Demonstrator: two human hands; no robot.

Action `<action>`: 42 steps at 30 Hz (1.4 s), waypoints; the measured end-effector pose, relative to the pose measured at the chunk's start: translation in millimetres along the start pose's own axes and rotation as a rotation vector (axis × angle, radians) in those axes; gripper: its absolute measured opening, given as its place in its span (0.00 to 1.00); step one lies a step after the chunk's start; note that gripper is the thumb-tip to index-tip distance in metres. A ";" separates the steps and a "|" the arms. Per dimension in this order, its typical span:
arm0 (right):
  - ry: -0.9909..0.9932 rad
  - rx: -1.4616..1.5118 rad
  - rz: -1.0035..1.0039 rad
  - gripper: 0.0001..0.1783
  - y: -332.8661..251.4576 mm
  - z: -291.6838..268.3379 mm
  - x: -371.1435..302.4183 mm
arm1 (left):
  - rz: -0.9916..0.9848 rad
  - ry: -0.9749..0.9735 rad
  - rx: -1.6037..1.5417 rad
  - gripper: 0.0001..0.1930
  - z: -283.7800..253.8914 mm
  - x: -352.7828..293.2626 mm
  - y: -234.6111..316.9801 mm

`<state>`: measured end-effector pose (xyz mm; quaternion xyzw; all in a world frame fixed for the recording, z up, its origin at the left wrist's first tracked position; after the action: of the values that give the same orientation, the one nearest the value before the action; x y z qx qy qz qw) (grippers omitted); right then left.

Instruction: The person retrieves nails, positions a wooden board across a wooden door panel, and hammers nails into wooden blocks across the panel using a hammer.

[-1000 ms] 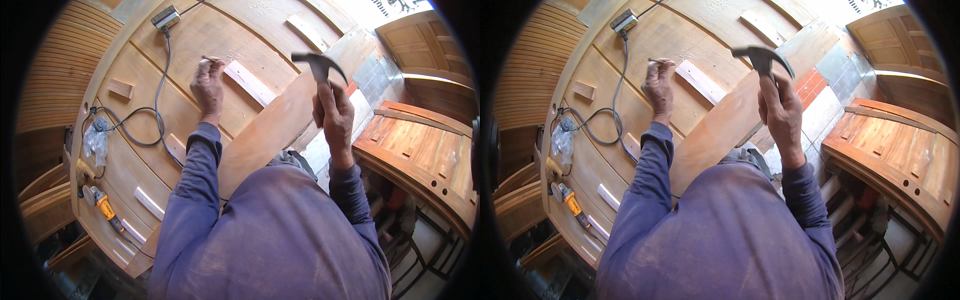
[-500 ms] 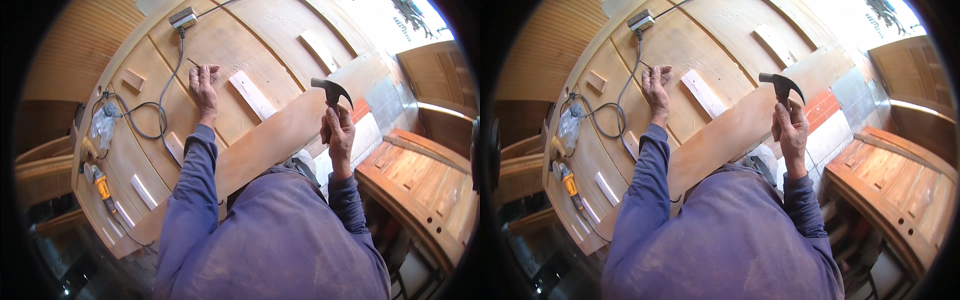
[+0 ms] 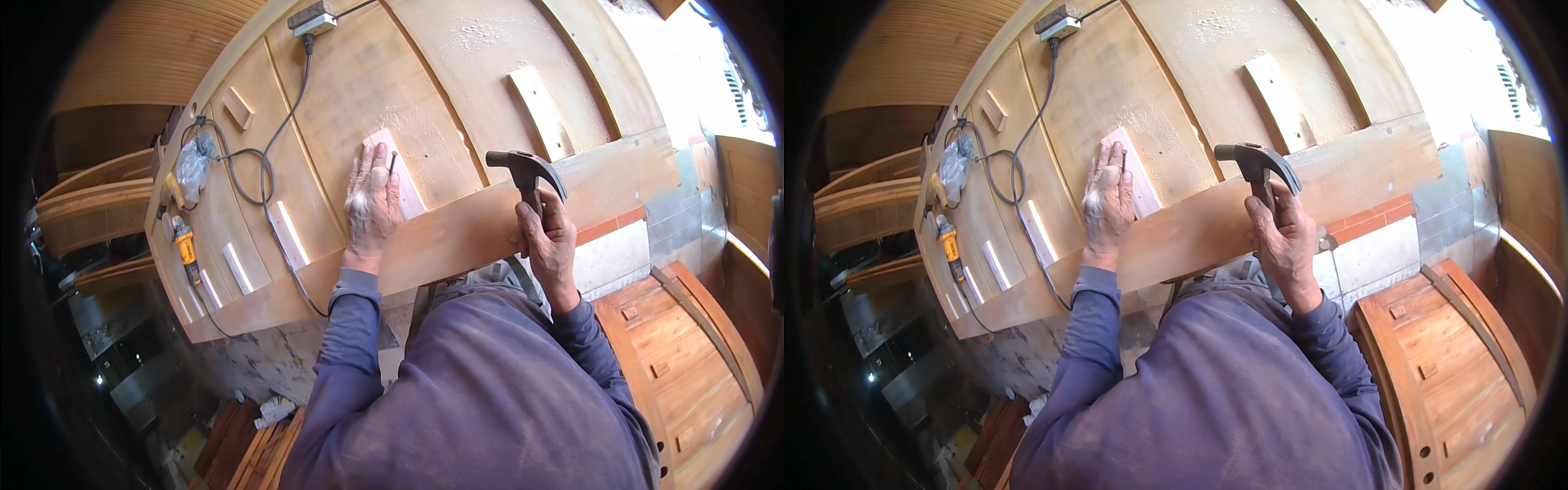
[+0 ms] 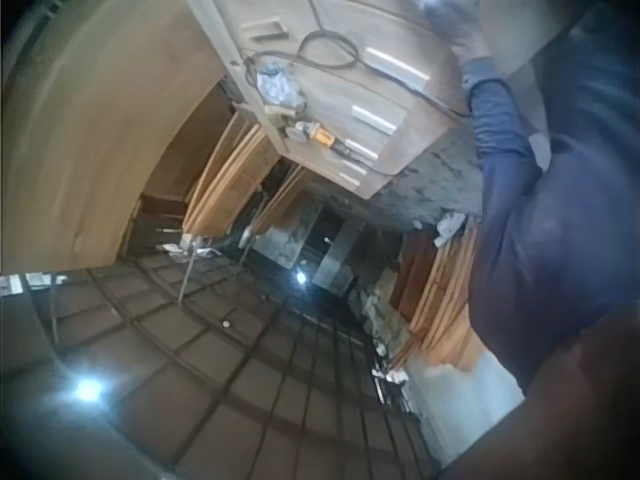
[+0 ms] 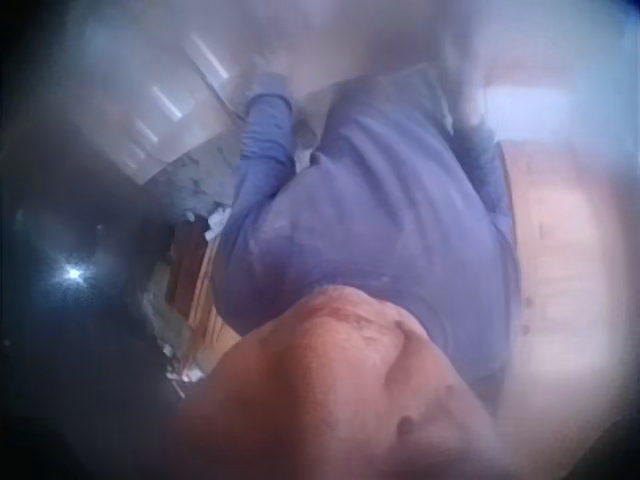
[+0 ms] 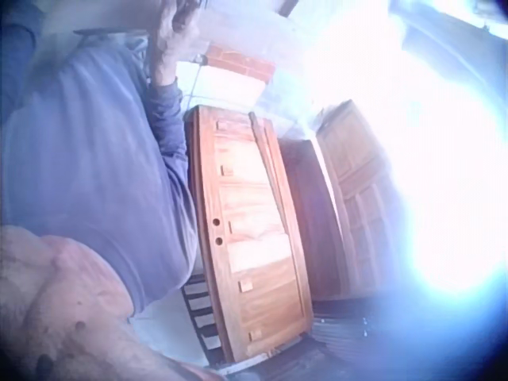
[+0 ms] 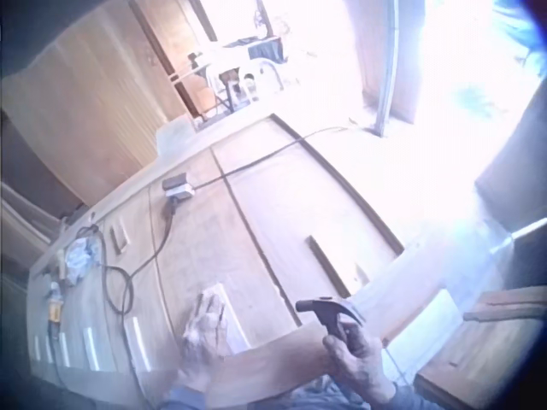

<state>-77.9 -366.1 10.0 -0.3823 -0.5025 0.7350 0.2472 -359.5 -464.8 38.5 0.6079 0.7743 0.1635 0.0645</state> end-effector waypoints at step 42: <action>-0.044 -0.022 -0.148 0.14 -5.6 6.2 3.0 | -0.207 0.411 -0.668 0.05 -2.6 -60.1 2.3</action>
<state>-84.8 -365.2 15.5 -0.3307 -0.5426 0.7174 0.2855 -343.0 -522.6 35.7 0.4268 0.7325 0.5170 0.1183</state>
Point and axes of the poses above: each hand's wrist, its own x-axis towards the middle knuckle, its own z-axis out of the palm, y = z × x, the point moved 7 cm from there along x, towards the middle knuckle, and after that the axes turned 13 degrees about -y, right-handed, at the moved point
